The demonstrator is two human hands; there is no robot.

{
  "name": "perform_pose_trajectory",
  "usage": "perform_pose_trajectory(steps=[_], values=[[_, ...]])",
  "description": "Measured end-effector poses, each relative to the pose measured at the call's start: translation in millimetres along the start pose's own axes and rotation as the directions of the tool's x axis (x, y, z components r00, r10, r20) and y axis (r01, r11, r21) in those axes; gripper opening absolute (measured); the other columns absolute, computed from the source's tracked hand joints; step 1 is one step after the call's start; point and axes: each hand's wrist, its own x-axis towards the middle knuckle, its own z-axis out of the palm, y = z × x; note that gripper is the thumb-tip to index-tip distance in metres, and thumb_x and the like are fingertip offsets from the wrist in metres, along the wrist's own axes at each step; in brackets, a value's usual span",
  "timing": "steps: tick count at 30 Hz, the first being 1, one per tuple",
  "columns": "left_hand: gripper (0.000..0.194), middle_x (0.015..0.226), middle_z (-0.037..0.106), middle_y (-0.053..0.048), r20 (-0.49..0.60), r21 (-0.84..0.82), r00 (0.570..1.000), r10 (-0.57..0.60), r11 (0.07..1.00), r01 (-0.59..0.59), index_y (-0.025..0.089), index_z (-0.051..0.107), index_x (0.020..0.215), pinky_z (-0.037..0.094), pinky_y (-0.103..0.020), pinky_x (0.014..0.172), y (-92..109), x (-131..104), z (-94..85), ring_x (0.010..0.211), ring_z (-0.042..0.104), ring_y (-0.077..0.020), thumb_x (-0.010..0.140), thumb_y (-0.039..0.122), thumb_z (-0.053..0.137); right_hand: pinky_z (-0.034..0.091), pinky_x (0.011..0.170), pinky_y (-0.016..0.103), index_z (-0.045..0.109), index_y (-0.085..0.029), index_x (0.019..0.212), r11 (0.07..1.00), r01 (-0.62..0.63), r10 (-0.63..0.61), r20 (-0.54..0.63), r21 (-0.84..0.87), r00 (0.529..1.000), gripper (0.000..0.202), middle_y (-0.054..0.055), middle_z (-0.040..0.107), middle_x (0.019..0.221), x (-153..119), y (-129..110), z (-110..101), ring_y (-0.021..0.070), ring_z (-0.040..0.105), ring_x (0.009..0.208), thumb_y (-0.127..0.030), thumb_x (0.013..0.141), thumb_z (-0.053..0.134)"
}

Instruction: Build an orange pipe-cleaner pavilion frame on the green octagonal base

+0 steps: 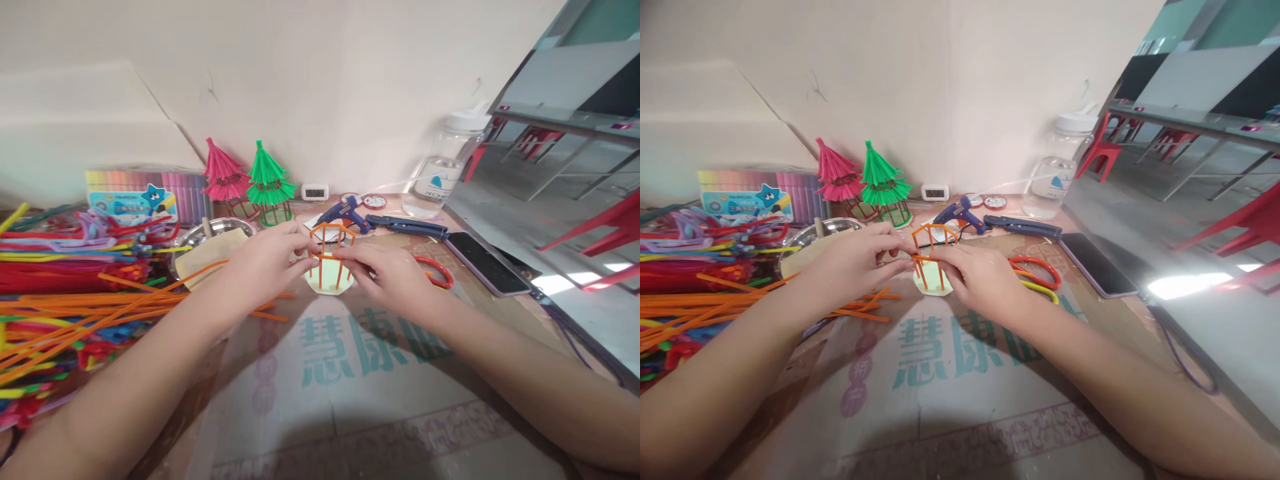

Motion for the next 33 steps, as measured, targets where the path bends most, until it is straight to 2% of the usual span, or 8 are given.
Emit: perform_pose_trajectory(steps=[3, 8, 13, 19, 25, 33], values=[[0.019, 0.083, 0.060, -0.001, -0.018, -0.009, 1.000, 0.010, 1.000, -0.011, 0.022, 0.075, 0.098, 0.046, -0.028, 0.076, 0, 0, 1.6, 0.073, 0.057, -0.0150, 0.093, 0.029, 0.059, 0.052, 0.081, 0.032, 0.071, -0.021, 0.122, 1.000, -0.027, 0.027, 0.024, 0.002, 0.999, 0.032, 0.005, 0.078, 0.111, 2, -1, -7, 0.0213, 0.072, 0.095, -0.018, 0.098, 0.051], [0.016, 0.084, 0.060, -0.001, -0.069, -0.041, 0.998, 0.015, 0.999, -0.018, 0.021, 0.075, 0.097, 0.046, -0.027, 0.074, 2, 0, 2.6, 0.072, 0.057, -0.0141, 0.093, 0.027, 0.061, 0.050, 0.075, 0.031, 0.073, -0.026, 0.120, 0.998, -0.015, 0.016, 0.024, -0.055, 1.000, 0.031, 0.002, 0.080, 0.103, 3, 0, -15, 0.0209, 0.071, 0.087, -0.020, 0.097, 0.053], [0.013, 0.085, 0.060, -0.001, -0.083, -0.033, 0.996, 0.036, 0.999, -0.039, 0.020, 0.075, 0.095, 0.046, -0.026, 0.075, 2, 0, 2.4, 0.074, 0.058, -0.0141, 0.092, 0.020, 0.062, 0.052, 0.082, 0.032, 0.071, -0.023, 0.122, 0.997, 0.035, -0.034, 0.023, -0.075, 0.999, 0.032, 0.004, 0.079, 0.109, 2, 1, -12, 0.0214, 0.071, 0.098, -0.018, 0.098, 0.051], [0.011, 0.084, 0.060, 0.000, -0.100, -0.004, 0.992, 0.081, 0.997, -0.082, 0.020, 0.074, 0.091, 0.047, -0.025, 0.075, 0, 0, 4.5, 0.075, 0.059, -0.0136, 0.092, 0.020, 0.063, 0.052, 0.077, 0.030, 0.070, -0.022, 0.125, 0.994, 0.088, -0.088, 0.005, -0.067, 0.996, 0.035, 0.005, 0.079, 0.107, 2, 2, -9, 0.0199, 0.072, 0.095, -0.013, 0.097, 0.051], [0.013, 0.087, 0.062, 0.000, -0.135, 0.024, 0.984, 0.113, 0.994, -0.111, 0.020, 0.074, 0.101, 0.048, -0.025, 0.077, -4, -1, 7.9, 0.079, 0.062, -0.0146, 0.091, 0.019, 0.066, 0.053, 0.080, 0.031, 0.072, -0.023, 0.121, 0.999, 0.049, -0.050, 0.022, 0.009, 0.999, 0.032, 0.003, 0.080, 0.109, 4, 3, -9, 0.0200, 0.074, 0.094, -0.016, 0.098, 0.052], [0.012, 0.088, 0.063, 0.000, -0.128, 0.011, 0.983, 0.133, 0.991, -0.133, 0.022, 0.073, 0.096, 0.046, -0.026, 0.072, -9, 1, 13.6, 0.079, 0.062, -0.0150, 0.091, 0.018, 0.063, 0.053, 0.082, 0.032, 0.073, -0.023, 0.120, 0.999, 0.037, -0.038, 0.025, 0.033, 0.999, 0.031, 0.003, 0.079, 0.110, 3, 6, -8, 0.0210, 0.073, 0.096, -0.017, 0.098, 0.052]])
